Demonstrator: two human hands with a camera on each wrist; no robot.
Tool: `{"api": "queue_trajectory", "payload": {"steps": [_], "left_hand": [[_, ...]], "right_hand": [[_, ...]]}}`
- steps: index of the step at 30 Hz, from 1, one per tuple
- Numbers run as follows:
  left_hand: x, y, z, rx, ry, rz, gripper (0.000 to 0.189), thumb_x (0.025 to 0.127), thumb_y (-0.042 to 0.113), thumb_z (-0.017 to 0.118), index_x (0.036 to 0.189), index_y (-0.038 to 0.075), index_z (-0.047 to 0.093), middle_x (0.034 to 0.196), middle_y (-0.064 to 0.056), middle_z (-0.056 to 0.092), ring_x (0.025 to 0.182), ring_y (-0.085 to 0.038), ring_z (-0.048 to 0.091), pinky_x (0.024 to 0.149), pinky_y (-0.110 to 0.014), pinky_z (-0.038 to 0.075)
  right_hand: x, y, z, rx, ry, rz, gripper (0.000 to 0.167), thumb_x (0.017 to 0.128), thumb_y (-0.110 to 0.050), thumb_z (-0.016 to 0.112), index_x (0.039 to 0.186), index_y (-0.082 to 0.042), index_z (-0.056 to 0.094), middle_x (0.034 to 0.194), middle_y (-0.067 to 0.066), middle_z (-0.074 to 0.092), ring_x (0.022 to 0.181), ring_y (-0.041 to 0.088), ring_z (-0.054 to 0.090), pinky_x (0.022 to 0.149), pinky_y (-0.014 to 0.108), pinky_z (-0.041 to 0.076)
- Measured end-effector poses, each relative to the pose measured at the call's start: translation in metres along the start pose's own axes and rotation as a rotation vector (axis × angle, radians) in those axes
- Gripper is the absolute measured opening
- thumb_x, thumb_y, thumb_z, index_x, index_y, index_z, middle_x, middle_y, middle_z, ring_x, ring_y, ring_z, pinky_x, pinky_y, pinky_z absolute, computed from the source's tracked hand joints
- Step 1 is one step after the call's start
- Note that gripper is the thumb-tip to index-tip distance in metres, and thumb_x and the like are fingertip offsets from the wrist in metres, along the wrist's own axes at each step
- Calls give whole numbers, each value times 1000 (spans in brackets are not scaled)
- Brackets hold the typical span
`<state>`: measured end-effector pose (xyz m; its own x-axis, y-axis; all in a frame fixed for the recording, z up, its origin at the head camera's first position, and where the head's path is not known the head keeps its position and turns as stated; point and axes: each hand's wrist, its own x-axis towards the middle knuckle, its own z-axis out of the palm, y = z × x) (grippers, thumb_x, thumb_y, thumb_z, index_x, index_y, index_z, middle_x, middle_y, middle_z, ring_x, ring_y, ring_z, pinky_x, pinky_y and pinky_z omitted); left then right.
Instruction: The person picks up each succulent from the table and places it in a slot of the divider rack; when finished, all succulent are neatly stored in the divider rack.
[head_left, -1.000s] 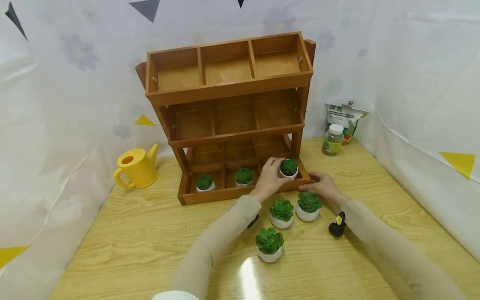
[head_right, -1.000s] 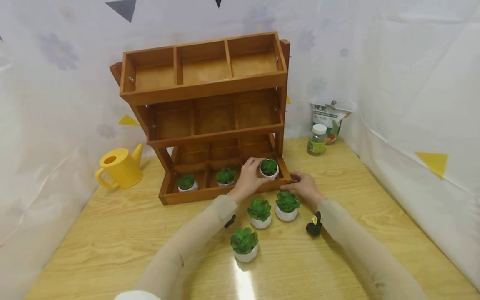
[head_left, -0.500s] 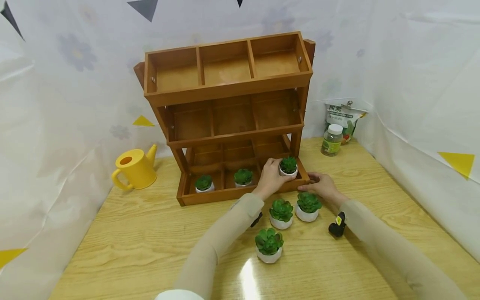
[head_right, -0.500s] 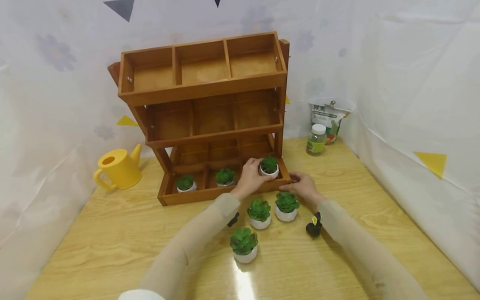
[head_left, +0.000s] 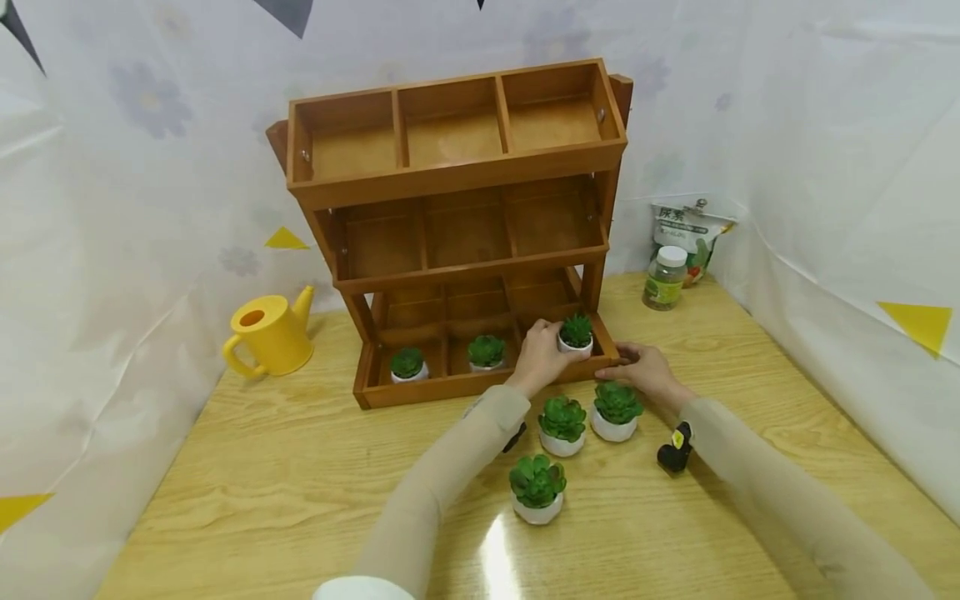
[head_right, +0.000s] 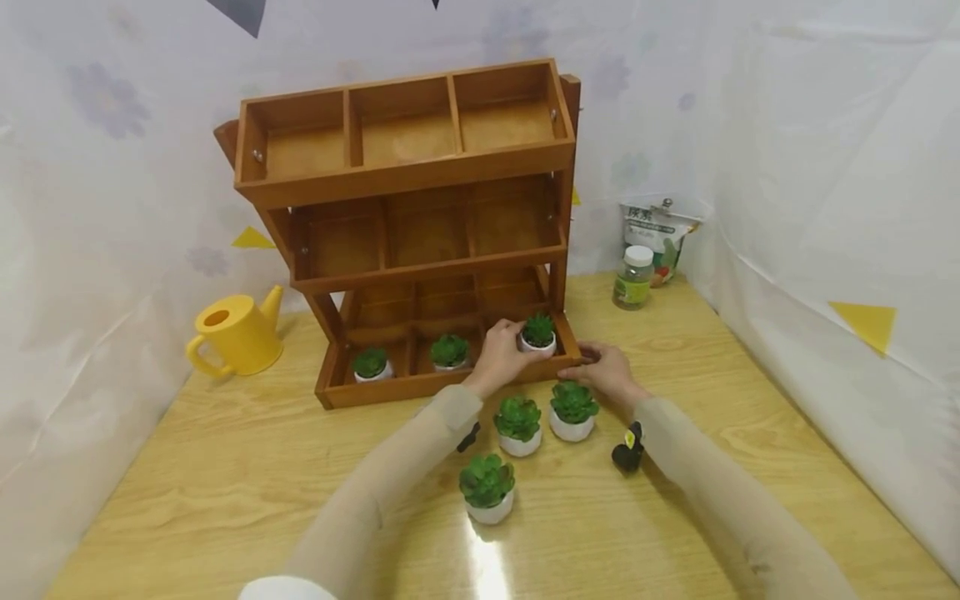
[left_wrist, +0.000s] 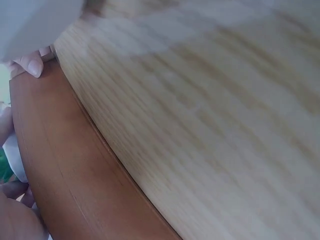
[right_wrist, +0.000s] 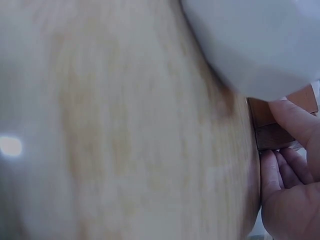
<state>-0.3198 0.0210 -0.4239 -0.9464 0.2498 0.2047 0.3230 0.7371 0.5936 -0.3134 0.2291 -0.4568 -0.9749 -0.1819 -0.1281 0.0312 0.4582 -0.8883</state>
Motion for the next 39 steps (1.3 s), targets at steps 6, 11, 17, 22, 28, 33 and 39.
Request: {"api": "queue_trajectory", "payload": {"steps": [6, 11, 17, 22, 28, 33, 39], "left_hand": [[0, 0, 0, -7, -14, -70, 57, 84, 45, 72, 125, 6, 63, 117, -11, 59, 105, -24, 58, 91, -35, 51], [2, 2, 0, -28, -30, -141, 66, 83, 47, 71, 130, 2, 58, 126, -15, 56, 113, -28, 57, 94, -38, 51], [3, 3, 0, -38, -47, -174, 71, 83, 49, 70, 134, 2, 54, 131, -16, 54, 117, -30, 56, 96, -39, 50], [3, 3, 0, -25, -52, -187, 74, 83, 51, 70, 135, 2, 53, 134, -15, 52, 119, -29, 55, 97, -38, 49], [3, 2, 1, -13, -61, -192, 75, 83, 52, 69, 136, 3, 52, 137, -15, 50, 124, -29, 51, 98, -39, 48], [3, 3, 1, -11, -61, -189, 73, 82, 51, 70, 135, 4, 54, 137, -15, 52, 122, -28, 53, 98, -38, 49], [3, 4, -1, 0, -66, -183, 66, 83, 48, 70, 131, 5, 57, 132, -13, 56, 116, -26, 57, 93, -37, 52]], "right_hand": [[0, 0, -1, -15, 0, 1, 86, 82, -33, 76, 147, 1, 32, 147, 26, 38, 132, 41, 42, 95, 41, 50], [1, 0, -2, 5, -6, -1, 84, 84, -31, 75, 148, 2, 31, 147, 27, 38, 130, 41, 44, 92, 38, 52], [2, 0, -2, -6, 0, -7, 84, 84, -31, 75, 147, 2, 32, 146, 27, 39, 129, 41, 45, 93, 40, 52], [1, 0, -1, -13, 0, -26, 81, 85, -28, 74, 146, 5, 32, 145, 28, 39, 130, 43, 44, 97, 45, 49], [1, 2, -1, -14, 3, -40, 80, 85, -27, 74, 145, 7, 33, 144, 30, 39, 131, 44, 42, 97, 45, 48], [0, 2, 0, -7, -2, -28, 80, 85, -28, 73, 146, 6, 32, 144, 29, 40, 131, 44, 41, 94, 42, 51], [-1, 1, 0, -21, -9, -33, 82, 86, -31, 73, 146, 5, 31, 145, 29, 39, 131, 44, 41, 98, 48, 47]]}}
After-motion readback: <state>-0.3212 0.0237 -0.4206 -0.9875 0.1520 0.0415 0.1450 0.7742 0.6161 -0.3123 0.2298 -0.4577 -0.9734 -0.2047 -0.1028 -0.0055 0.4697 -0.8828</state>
